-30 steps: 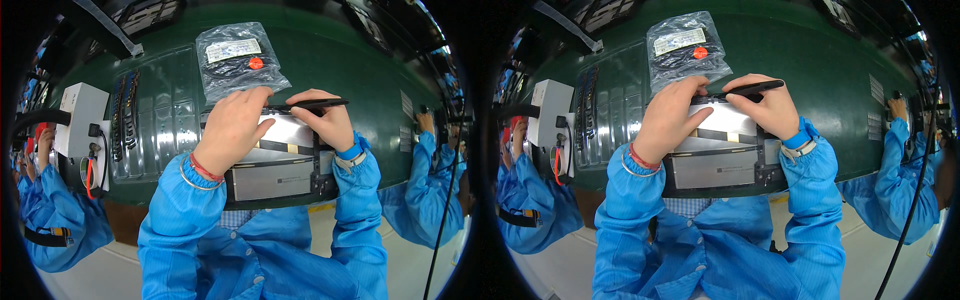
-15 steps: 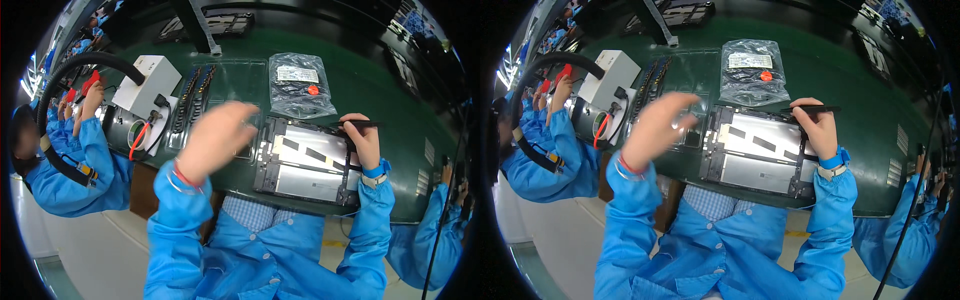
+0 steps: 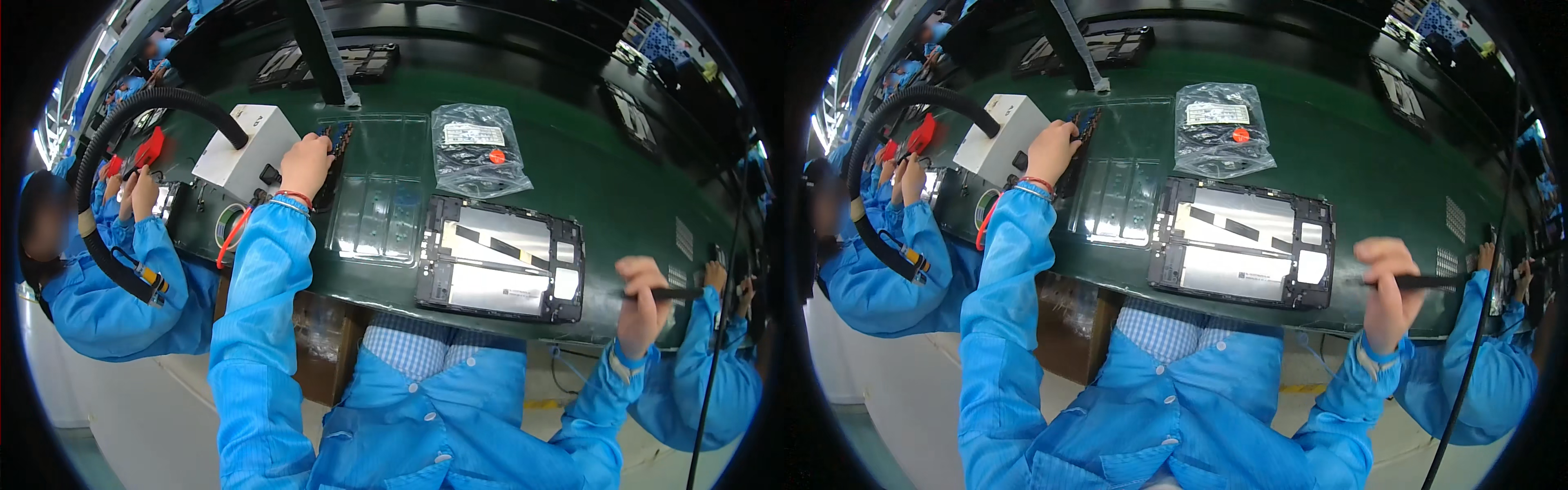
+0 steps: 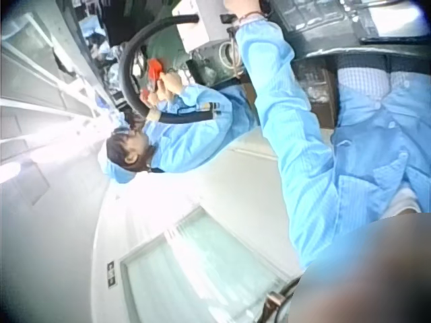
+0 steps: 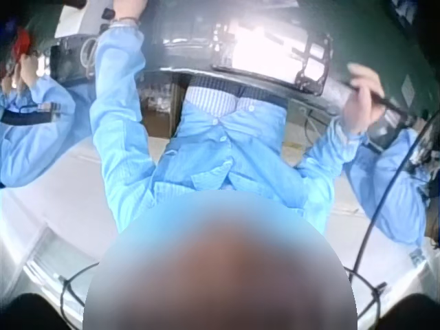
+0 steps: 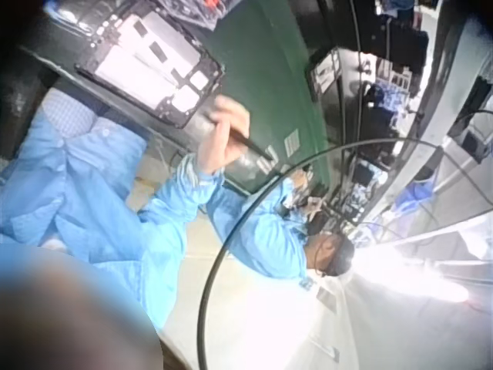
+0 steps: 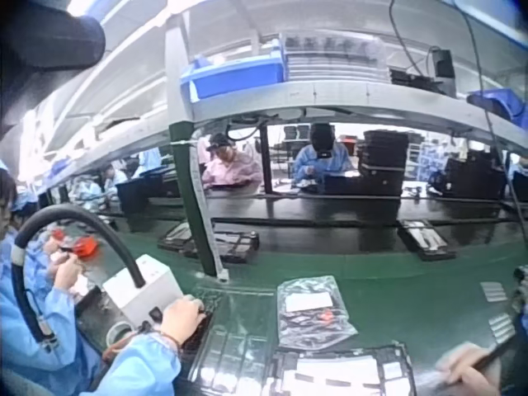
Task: The person assembles electronic components on a green workbench in a factory setting. They use a black plastic tool to press down and secure internal parts within a device chassis, then place the finished unit into a clear plastic tray on an overhead rack. The person repeats this process with multiple units, retrieving new chassis from the table and moving completed ones to storage.
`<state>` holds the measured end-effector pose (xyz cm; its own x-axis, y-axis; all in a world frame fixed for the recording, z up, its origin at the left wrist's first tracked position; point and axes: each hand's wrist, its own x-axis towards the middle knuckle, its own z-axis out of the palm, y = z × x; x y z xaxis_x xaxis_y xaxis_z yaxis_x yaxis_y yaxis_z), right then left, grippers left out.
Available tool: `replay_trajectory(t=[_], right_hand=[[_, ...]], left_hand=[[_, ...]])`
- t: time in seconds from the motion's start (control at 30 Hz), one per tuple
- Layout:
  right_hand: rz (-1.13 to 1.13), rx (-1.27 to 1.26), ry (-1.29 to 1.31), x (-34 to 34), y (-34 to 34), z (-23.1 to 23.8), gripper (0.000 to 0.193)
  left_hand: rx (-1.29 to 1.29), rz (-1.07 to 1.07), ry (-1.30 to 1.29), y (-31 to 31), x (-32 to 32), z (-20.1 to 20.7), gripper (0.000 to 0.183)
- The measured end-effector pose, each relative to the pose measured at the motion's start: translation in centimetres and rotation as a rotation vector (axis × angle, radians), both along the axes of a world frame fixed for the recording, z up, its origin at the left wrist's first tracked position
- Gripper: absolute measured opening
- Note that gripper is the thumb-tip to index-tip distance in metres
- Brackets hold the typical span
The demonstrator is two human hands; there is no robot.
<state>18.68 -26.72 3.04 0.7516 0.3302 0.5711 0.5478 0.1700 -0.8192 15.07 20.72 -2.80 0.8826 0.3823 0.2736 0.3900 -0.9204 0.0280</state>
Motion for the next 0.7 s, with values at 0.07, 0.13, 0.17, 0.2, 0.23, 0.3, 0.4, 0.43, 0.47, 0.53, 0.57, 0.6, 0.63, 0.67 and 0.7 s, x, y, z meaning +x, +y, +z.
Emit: replay_trajectory(t=[0.07,0.13,0.17,0.2,0.23,0.3,0.4,0.43,0.47,0.53,0.57,0.6,0.63,0.67,0.7], right_hand=[[0.016,0.043,0.030,-2.7,-1.2,0.4,0.013],[0.078,0.085,0.014,-5.0,-1.1,0.5,0.015],[0.119,0.104,0.002,-6.0,-0.9,0.6,0.016],[0.058,0.088,-0.005,-7.1,-0.2,0.7,0.017],[0.050,0.130,0.039,-8.0,0.3,0.1,0.016],[0.026,0.162,0.197,-9.6,1.5,-0.9,0.012],[0.115,0.371,0.372,-10.3,5.3,-3.1,0.010],[0.186,0.378,0.498,-10.7,6.5,-3.3,0.014],[0.216,0.270,0.689,-11.4,7.4,-3.2,0.020],[0.456,0.160,0.818,-11.2,8.9,-3.8,0.028],[0.501,0.115,0.827,-11.1,10.4,-3.6,0.027],[0.520,0.066,0.835,-10.9,11.5,-3.4,0.026],[0.522,0.090,0.850,-10.9,12.3,-3.5,0.026],[0.515,0.116,0.865,-10.8,12.8,-3.7,0.025],[0.508,0.144,0.881,-10.6,13.0,-3.8,0.025]], left_hand=[[0.011,-0.009,0.014,0.3,0.0,0.1,0.016],[-0.009,-0.049,-0.042,0.5,-0.6,0.5,0.015],[-0.020,-0.072,-0.070,0.3,-0.9,0.9,0.014],[-0.047,-0.075,-0.129,0.2,-1.6,1.5,0.014],[-0.078,-0.081,-0.188,-0.1,-2.4,2.4,0.014],[-0.233,-0.083,-0.315,-1.7,-4.7,5.0,0.014],[-0.427,-0.192,-0.615,-6.5,-8.2,8.0,0.016],[-0.370,-0.251,-0.665,-8.7,-9.5,8.9,0.017],[-0.311,-0.309,-0.715,-10.6,-10.9,9.3,0.017],[-0.058,-0.586,-0.631,-13.9,-13.2,8.4,0.022],[-0.090,-0.767,-0.606,-15.0,-13.7,8.2,0.020],[-0.167,-0.870,-0.507,-16.0,-14.2,7.2,0.019],[-0.115,-0.902,-0.552,-17.2,-14.4,6.4,0.022],[-0.084,-0.899,-0.561,-18.5,-14.5,5.7,0.025],[-0.067,-0.903,-0.566,-18.8,-14.4,5.0,0.025]])
